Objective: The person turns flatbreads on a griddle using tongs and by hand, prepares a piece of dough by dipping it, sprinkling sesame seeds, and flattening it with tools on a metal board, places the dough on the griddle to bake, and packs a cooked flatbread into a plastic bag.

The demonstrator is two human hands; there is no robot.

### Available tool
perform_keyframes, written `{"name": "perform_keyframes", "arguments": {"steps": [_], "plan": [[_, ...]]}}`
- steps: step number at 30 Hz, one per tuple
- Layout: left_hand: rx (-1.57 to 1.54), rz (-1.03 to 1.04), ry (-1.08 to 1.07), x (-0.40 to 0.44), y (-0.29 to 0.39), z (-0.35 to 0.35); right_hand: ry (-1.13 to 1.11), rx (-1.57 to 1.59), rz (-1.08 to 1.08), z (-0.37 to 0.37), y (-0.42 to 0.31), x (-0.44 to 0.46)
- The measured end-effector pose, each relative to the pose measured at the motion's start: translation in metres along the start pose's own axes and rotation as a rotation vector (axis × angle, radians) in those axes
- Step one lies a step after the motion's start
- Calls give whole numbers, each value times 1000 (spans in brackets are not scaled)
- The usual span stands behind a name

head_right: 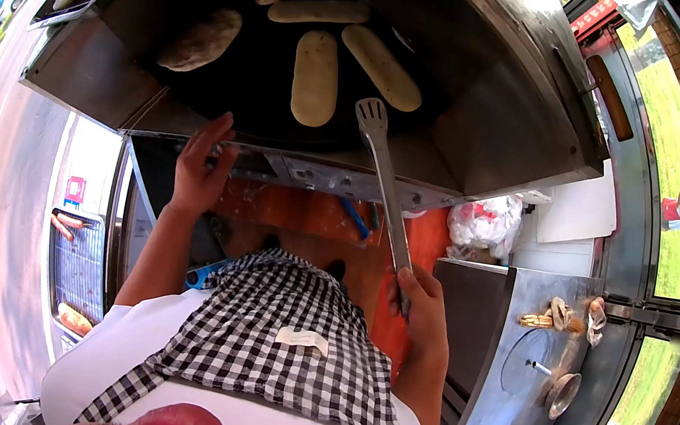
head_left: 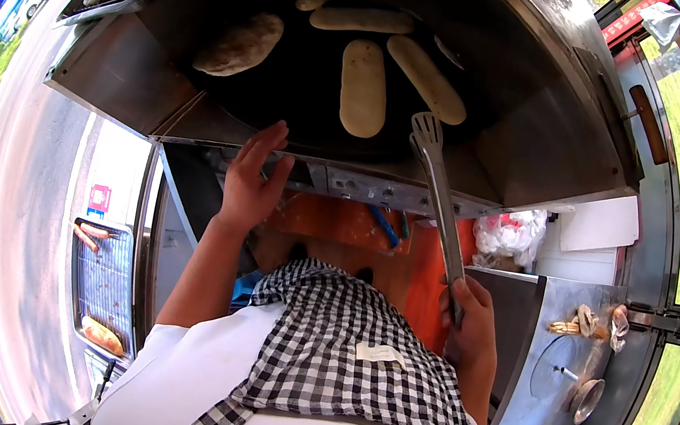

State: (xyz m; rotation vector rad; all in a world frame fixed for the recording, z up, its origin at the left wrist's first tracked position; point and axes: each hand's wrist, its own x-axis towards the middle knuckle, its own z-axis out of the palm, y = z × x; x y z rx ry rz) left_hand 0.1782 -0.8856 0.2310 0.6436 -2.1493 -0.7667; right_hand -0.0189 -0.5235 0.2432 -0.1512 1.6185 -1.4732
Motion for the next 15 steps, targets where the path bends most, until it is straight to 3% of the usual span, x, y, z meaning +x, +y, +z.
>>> {"name": "perform_keyframes", "arguments": {"steps": [12,15], "plan": [[86,-26,23,-29,-19,-8,-60,-33,37,-4,-5,7],[53,-118,59,-33,-17,-17,-55,-39,44,-3,-8,11]]}}
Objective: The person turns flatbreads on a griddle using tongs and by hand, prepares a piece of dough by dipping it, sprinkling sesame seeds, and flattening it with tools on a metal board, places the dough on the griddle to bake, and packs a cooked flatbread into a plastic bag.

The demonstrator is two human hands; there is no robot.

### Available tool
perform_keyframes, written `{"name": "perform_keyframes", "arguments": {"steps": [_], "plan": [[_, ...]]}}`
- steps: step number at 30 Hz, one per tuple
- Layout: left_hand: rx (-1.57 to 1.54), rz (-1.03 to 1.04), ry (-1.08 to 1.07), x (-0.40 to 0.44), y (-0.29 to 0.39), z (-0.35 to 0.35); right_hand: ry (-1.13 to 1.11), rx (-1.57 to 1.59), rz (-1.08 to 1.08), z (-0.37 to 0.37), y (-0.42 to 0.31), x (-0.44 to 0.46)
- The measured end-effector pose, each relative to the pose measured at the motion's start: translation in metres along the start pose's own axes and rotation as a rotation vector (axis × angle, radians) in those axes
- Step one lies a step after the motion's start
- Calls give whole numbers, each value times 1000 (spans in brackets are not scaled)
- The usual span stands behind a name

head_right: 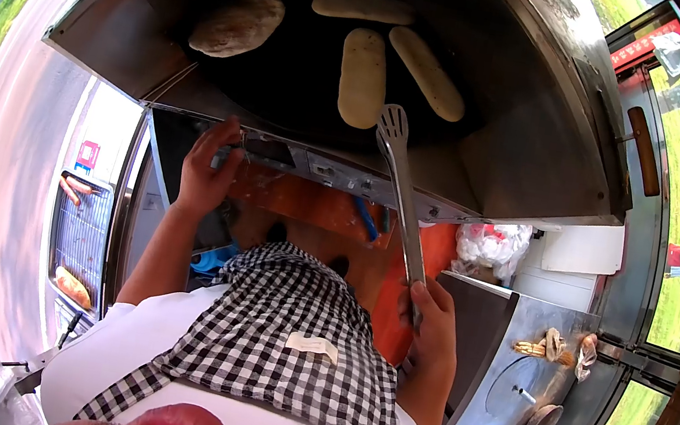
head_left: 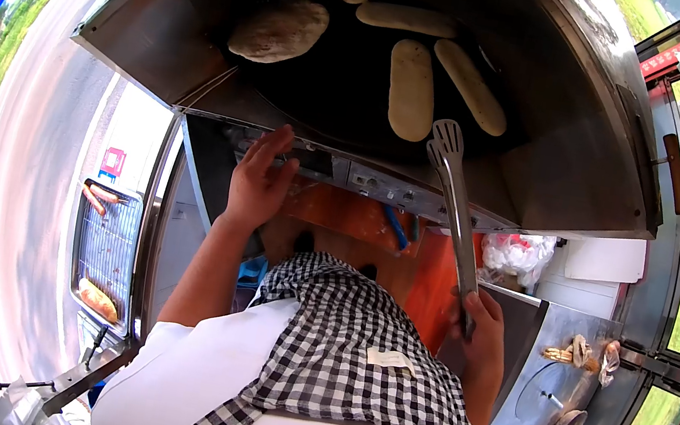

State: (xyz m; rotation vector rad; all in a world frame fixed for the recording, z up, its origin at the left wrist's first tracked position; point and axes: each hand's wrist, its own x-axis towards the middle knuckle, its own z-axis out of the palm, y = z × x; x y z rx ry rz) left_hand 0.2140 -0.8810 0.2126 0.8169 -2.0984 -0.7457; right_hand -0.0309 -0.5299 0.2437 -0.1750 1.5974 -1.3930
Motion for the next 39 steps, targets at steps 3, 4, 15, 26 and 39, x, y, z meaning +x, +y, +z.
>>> {"name": "perform_keyframes", "arguments": {"steps": [3,4,15,26,39], "plan": [[-12,-11,28,0,-7,-8,0,-5,7,-1,-7,1],[0,-8,44,0,-9,-11,0,-9,7,0,-9,1],[70,-19,160,12,-32,-31,-33,17,-77,12,-13,10],[51,-15,145,29,-46,-36,-54,31,-93,36,-19,14],[101,8,157,30,-60,-54,-108,-15,-95,79,-25,46]]}}
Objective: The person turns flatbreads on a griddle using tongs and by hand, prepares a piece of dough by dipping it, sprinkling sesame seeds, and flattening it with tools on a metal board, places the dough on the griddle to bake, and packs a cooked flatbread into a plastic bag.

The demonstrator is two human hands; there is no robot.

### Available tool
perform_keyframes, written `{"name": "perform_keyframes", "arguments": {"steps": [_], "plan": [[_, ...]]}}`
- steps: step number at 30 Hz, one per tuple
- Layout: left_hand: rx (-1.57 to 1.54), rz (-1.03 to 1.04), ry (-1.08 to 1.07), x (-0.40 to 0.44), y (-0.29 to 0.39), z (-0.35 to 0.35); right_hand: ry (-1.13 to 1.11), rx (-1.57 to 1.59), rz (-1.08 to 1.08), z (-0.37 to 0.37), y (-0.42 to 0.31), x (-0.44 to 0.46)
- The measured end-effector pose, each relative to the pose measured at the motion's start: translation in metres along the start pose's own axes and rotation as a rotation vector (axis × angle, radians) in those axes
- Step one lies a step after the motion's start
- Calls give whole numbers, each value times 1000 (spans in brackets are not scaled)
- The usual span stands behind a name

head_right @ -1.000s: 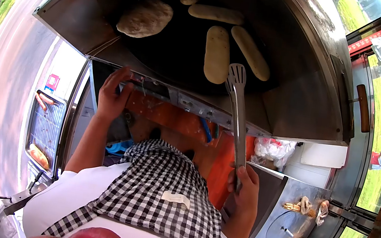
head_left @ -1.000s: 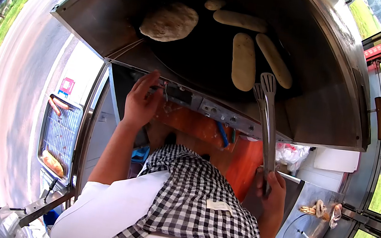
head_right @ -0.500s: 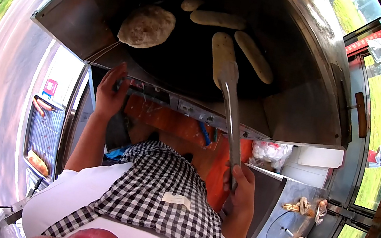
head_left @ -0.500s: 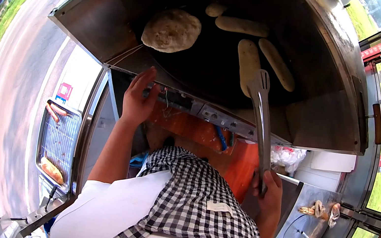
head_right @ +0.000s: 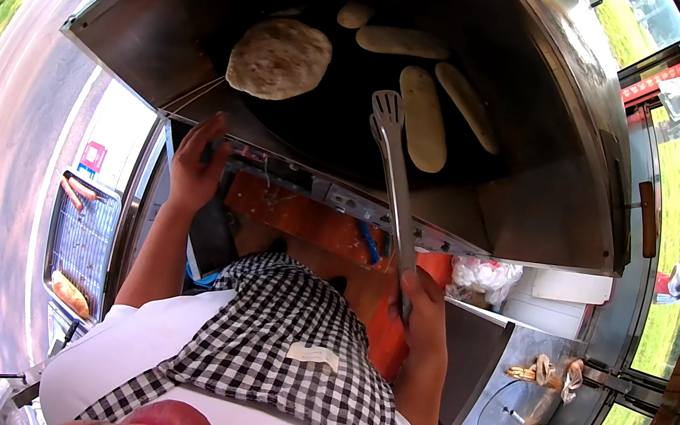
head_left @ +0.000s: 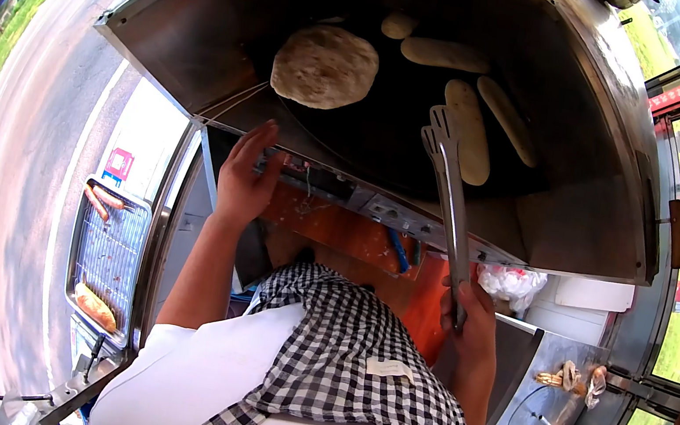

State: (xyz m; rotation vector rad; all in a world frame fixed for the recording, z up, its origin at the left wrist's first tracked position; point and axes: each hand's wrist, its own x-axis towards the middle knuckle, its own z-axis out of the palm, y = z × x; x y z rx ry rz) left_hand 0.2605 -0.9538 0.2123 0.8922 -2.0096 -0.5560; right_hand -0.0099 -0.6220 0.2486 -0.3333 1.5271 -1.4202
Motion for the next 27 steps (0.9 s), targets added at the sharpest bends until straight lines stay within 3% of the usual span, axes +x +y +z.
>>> {"name": "perform_keyframes", "arguments": {"steps": [13,27], "plan": [[-13,-94,23,-20,-10,-23,-33,-31,-19,57,-34,88],[17,-163,58,-48,-16,-39,-111,82,118,98,-63,192]]}}
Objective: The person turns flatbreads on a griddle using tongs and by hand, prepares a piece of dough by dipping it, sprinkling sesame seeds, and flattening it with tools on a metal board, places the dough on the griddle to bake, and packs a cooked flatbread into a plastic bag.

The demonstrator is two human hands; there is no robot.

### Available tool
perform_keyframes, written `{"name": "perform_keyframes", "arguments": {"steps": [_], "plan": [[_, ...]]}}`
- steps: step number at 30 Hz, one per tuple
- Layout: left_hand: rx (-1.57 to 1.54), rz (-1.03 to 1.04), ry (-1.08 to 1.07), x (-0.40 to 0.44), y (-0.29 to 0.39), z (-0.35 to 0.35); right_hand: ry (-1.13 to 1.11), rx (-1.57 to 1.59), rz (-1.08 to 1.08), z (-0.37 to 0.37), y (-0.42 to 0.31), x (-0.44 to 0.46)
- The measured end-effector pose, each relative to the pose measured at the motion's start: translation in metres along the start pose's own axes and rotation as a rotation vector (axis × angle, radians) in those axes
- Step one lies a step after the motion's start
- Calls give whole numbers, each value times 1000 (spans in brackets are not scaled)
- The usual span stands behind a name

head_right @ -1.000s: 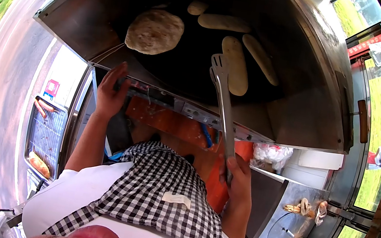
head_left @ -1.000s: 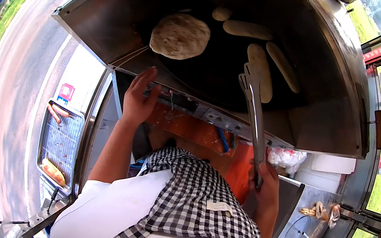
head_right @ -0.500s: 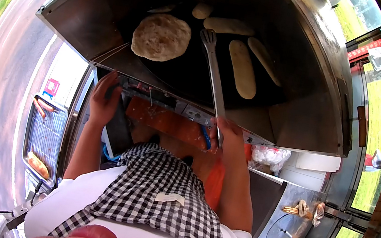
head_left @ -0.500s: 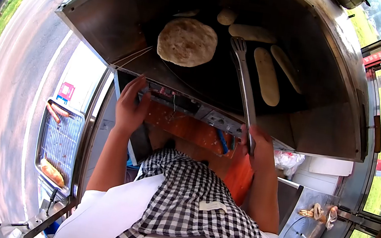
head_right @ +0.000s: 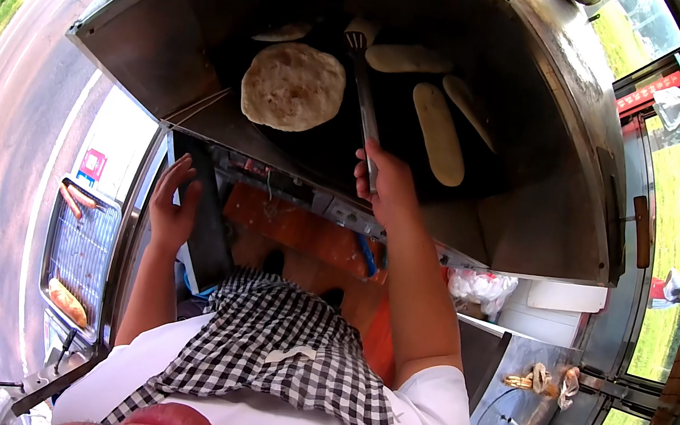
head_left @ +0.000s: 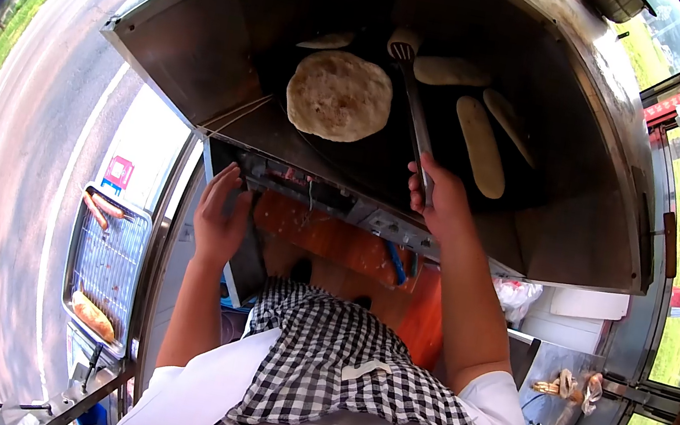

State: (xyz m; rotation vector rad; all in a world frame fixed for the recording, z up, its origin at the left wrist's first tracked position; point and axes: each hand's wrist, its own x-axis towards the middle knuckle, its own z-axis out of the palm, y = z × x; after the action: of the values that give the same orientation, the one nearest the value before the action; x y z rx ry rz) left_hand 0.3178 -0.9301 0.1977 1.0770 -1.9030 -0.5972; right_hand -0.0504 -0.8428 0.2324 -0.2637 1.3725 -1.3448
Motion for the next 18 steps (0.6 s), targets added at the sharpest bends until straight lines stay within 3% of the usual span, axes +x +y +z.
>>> {"name": "perform_keyframes", "arguments": {"steps": [13,18], "plan": [[18,19,-13,-1,4,-2,-12,5,-37,31,-9,38],[16,20,-21,0,8,-2,-21,-46,-37,10,-5,24]]}}
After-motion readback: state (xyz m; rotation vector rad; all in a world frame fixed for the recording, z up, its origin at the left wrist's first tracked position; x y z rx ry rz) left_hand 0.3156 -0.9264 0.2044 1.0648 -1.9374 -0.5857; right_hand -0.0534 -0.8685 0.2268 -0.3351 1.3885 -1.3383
